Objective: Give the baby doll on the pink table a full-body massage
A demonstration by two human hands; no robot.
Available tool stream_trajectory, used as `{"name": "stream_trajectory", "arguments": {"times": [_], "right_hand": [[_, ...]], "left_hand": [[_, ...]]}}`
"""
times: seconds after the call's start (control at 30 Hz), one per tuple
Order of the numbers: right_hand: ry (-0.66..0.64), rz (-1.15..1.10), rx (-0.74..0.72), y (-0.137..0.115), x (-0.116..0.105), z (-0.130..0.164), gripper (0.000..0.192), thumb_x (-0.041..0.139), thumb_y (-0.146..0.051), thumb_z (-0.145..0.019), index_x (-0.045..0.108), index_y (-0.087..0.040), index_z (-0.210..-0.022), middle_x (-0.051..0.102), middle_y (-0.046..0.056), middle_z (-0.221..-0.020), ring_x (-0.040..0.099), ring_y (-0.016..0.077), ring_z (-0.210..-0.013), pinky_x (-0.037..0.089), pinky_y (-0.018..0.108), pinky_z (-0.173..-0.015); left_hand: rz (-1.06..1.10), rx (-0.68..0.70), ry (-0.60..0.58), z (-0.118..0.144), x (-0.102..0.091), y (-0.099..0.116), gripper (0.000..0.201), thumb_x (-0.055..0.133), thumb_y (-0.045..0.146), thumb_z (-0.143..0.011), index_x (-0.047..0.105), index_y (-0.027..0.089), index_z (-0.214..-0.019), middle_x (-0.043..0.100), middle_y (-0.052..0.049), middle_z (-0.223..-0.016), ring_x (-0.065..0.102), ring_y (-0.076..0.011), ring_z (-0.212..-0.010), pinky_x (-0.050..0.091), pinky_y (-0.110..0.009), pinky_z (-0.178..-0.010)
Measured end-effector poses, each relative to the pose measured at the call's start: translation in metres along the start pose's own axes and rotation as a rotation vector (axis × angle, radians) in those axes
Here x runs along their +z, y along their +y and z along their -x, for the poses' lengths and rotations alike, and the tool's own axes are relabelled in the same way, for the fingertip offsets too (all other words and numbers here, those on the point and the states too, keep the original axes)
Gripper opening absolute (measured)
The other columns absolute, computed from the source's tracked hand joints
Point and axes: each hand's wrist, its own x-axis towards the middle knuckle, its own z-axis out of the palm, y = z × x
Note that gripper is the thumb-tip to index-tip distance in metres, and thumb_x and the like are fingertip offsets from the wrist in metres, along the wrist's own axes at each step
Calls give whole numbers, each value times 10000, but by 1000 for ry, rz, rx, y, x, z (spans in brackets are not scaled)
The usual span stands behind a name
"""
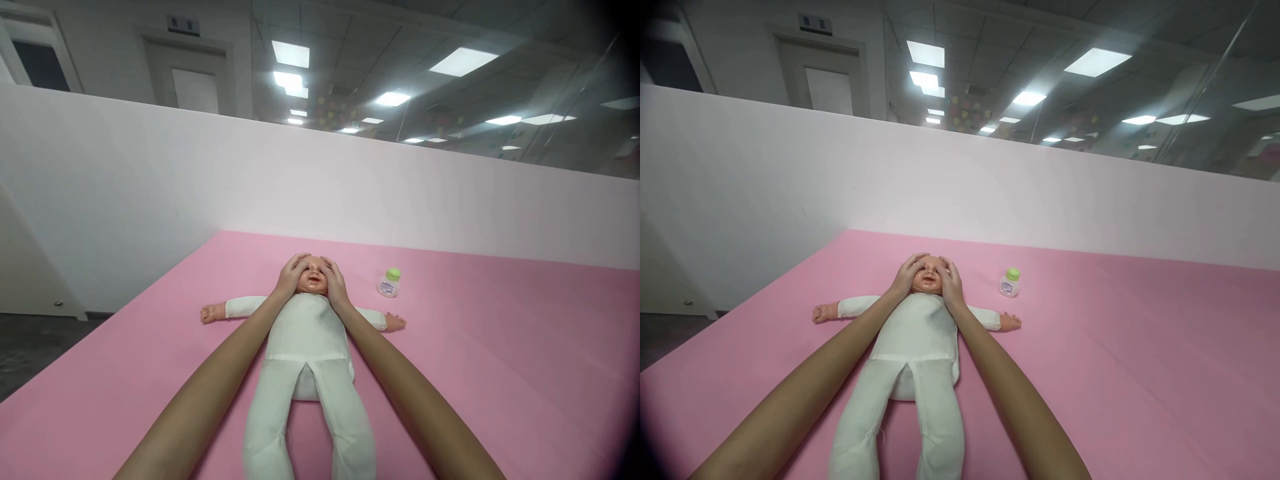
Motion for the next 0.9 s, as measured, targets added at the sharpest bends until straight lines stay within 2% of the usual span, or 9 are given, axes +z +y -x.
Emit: {"name": "stream_trajectory", "arguments": {"times": [0.17, 0.37, 0.5, 0.7, 0.8, 0.9], "right_hand": [[24, -22, 0, 2, 1, -2, 411, 577, -371, -789, 695, -232, -1157, 687, 43, -1309, 576, 251, -1294, 423, 378, -1134], [6, -15, -8, 0, 1, 0, 418, 605, -428, -814, 691, -233, -1173, 682, 47, -1327, 581, 249, -1290, 426, 374, -1133], [-9, 9, -15, -1, 0, 1, 428, 628, -433, -827, 688, -230, -1199, 678, 57, -1339, 590, 249, -1277, 440, 369, -1114], [-3, 61, -41, 1, -1, -1, 415, 585, -424, -856, 701, -227, -1203, 673, 54, -1350, 566, 246, -1302, 416, 379, -1141], [46, 147, -53, -4, -2, 4, 434, 570, -429, -871, 686, -235, -1242, 638, 68, -1371, 561, 245, -1274, 436, 382, -1112], [136, 231, -102, -13, -2, 12, 460, 587, -429, -870, 646, -235, -1283, 591, 97, -1388, 589, 237, -1156, 488, 372, -1010]], "left_hand": [[22, 19, 26, 1, 2, 2, 355, 503, 318, -834, 706, 170, -1084, 715, -87, -1202, 629, -265, -1177, 478, -369, -1055], [5, 14, -2, 1, 0, 0, 371, 598, 402, -847, 702, 178, -1124, 715, -88, -1191, 644, -265, -1140, 492, -365, -1030], [0, 22, -8, 0, -1, -2, 365, 621, 393, -848, 702, 176, -1130, 713, -93, -1202, 643, -266, -1146, 493, -361, -1028], [-23, 6, 4, -1, 0, -1, 341, 549, 316, -855, 702, 176, -1127, 704, -81, -1224, 629, -260, -1177, 486, -367, -1048], [-65, 2, 13, -1, -1, 0, 353, 527, 309, -865, 704, 178, -1141, 686, -84, -1248, 606, -260, -1206, 470, -374, -1070], [-108, 3, 33, -1, -2, 0, 358, 531, 307, -866, 708, 184, -1151, 667, -92, -1259, 571, -268, -1253, 434, -390, -1104]]}}
